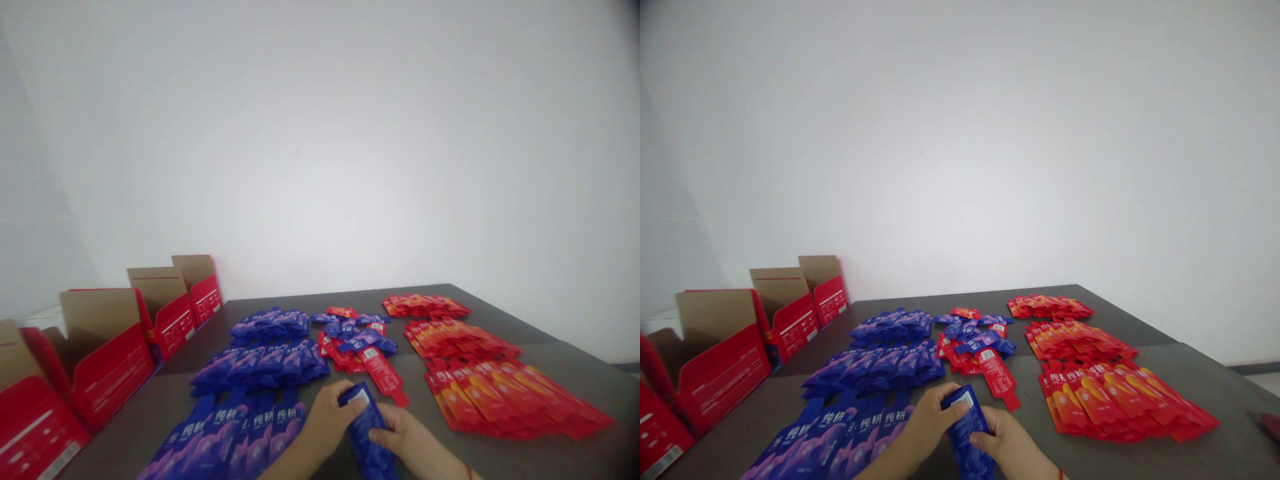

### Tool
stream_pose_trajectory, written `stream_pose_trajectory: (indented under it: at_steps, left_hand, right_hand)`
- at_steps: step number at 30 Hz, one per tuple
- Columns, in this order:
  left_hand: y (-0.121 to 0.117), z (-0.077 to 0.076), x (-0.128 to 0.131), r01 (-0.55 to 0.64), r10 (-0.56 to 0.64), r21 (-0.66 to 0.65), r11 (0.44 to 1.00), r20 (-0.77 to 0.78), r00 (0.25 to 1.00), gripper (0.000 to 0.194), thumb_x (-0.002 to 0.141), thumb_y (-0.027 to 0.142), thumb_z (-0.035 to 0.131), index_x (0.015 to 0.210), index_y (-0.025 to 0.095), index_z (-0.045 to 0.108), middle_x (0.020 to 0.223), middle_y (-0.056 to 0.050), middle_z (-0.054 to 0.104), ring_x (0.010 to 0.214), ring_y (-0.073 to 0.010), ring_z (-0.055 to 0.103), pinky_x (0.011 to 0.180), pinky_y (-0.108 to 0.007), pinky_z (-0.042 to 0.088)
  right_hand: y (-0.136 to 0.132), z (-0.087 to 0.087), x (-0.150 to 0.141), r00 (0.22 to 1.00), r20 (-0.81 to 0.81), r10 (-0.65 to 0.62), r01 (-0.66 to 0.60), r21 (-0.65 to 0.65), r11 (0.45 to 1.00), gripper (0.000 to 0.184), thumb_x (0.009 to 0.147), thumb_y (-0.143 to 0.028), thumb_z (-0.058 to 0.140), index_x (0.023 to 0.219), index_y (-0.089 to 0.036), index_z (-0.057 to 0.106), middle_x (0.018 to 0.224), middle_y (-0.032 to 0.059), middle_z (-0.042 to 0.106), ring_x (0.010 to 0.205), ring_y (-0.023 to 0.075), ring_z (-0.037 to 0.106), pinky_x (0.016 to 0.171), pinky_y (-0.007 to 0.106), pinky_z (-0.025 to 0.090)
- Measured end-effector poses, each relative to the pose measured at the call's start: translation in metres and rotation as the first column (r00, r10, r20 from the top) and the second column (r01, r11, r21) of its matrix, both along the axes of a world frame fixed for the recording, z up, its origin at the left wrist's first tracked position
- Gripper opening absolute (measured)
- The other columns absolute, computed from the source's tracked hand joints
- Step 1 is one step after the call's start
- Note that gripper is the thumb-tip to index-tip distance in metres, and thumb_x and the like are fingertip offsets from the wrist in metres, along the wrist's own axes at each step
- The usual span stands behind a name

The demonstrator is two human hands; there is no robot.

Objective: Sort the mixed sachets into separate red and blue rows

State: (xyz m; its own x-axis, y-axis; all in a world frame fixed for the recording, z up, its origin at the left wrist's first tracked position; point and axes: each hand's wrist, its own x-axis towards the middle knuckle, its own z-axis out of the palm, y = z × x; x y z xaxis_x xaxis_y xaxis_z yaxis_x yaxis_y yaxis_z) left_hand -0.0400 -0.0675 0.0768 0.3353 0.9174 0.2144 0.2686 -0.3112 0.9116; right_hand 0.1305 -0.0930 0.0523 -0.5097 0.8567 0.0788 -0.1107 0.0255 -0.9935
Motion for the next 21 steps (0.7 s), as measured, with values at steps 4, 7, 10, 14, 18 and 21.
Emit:
stream_pose_trajectory:
  at_steps: [4, 7, 10, 14, 18, 21]
  left_hand:
    - [0.002, 0.002, -0.003, -0.046, 0.05, -0.063, 0.997, 0.057, 0.997, 0.033, 0.076, 0.045, 0.056, 0.063, 0.015, 0.059, 0.059, 0.005, 0.044, 0.058, -0.0112, 0.038, 0.055, -0.023, 0.03]
    - [0.003, 0.005, -0.008, -0.056, 0.059, -0.049, 0.997, 0.068, 0.996, 0.035, 0.079, 0.045, 0.054, 0.063, 0.014, 0.059, 0.057, 0.005, 0.042, 0.057, -0.0105, 0.036, 0.053, -0.022, 0.027]
    - [0.001, 0.008, -0.008, -0.028, 0.035, -0.087, 0.996, 0.087, 0.996, 0.032, 0.077, 0.043, 0.057, 0.065, 0.014, 0.061, 0.059, 0.004, 0.047, 0.058, -0.011, 0.039, 0.054, -0.022, 0.031]
    - [-0.016, 0.022, -0.004, 0.044, -0.035, -0.131, 0.99, 0.07, 0.997, 0.027, 0.073, 0.036, 0.061, 0.082, 0.013, 0.07, 0.07, 0.001, 0.062, 0.067, -0.0153, 0.052, 0.063, -0.023, 0.041]
    - [-0.042, 0.051, -0.025, 0.103, -0.095, 0.046, 0.994, -0.149, 0.984, 0.031, 0.083, 0.026, 0.048, 0.102, 0.022, 0.072, 0.097, 0.0, 0.072, 0.088, -0.0195, 0.063, 0.083, -0.027, 0.046]
    - [-0.052, 0.067, -0.067, 0.106, -0.032, 0.218, 0.97, -0.319, 0.947, 0.039, 0.085, 0.018, 0.044, 0.115, 0.028, 0.066, 0.114, 0.001, 0.068, 0.104, -0.0173, 0.062, 0.095, -0.027, 0.043]
  right_hand:
    - [-0.005, -0.001, 0.003, 0.996, 0.065, 0.062, -0.056, -0.079, 0.995, 0.04, 0.059, -0.047, 0.077, 0.078, -0.015, 0.064, 0.068, -0.0015, 0.061, 0.057, 0.0104, 0.053, 0.059, 0.022, 0.042]
    - [-0.006, -0.002, 0.007, 0.981, 0.174, 0.083, -0.054, -0.166, 0.985, 0.044, 0.057, -0.053, 0.075, 0.071, -0.014, 0.062, 0.059, -0.0006, 0.059, 0.049, 0.0097, 0.052, 0.052, 0.021, 0.041]
    - [-0.006, -0.005, 0.006, 0.975, 0.215, 0.053, -0.02, -0.156, 0.988, 0.047, 0.059, -0.059, 0.07, 0.07, -0.014, 0.061, 0.058, 0.0013, 0.06, 0.048, 0.0103, 0.053, 0.05, 0.021, 0.041]
    - [-0.001, -0.018, 0.003, 0.951, 0.307, -0.022, 0.034, -0.035, 0.999, 0.036, 0.067, -0.05, 0.065, 0.077, -0.016, 0.063, 0.066, 0.001, 0.063, 0.052, 0.0116, 0.055, 0.055, 0.023, 0.045]
    - [0.004, -0.029, 0.009, 0.853, 0.504, -0.136, 0.02, 0.229, 0.973, 0.023, 0.08, -0.035, 0.051, 0.083, -0.018, 0.066, 0.071, 0.0016, 0.066, 0.057, 0.0138, 0.059, 0.056, 0.024, 0.047]
    - [0.006, -0.025, 0.019, 0.771, 0.544, -0.332, 0.056, 0.46, 0.886, 0.029, 0.089, -0.035, 0.042, 0.094, -0.021, 0.067, 0.085, 0.0051, 0.07, 0.077, 0.0184, 0.065, 0.071, 0.028, 0.051]
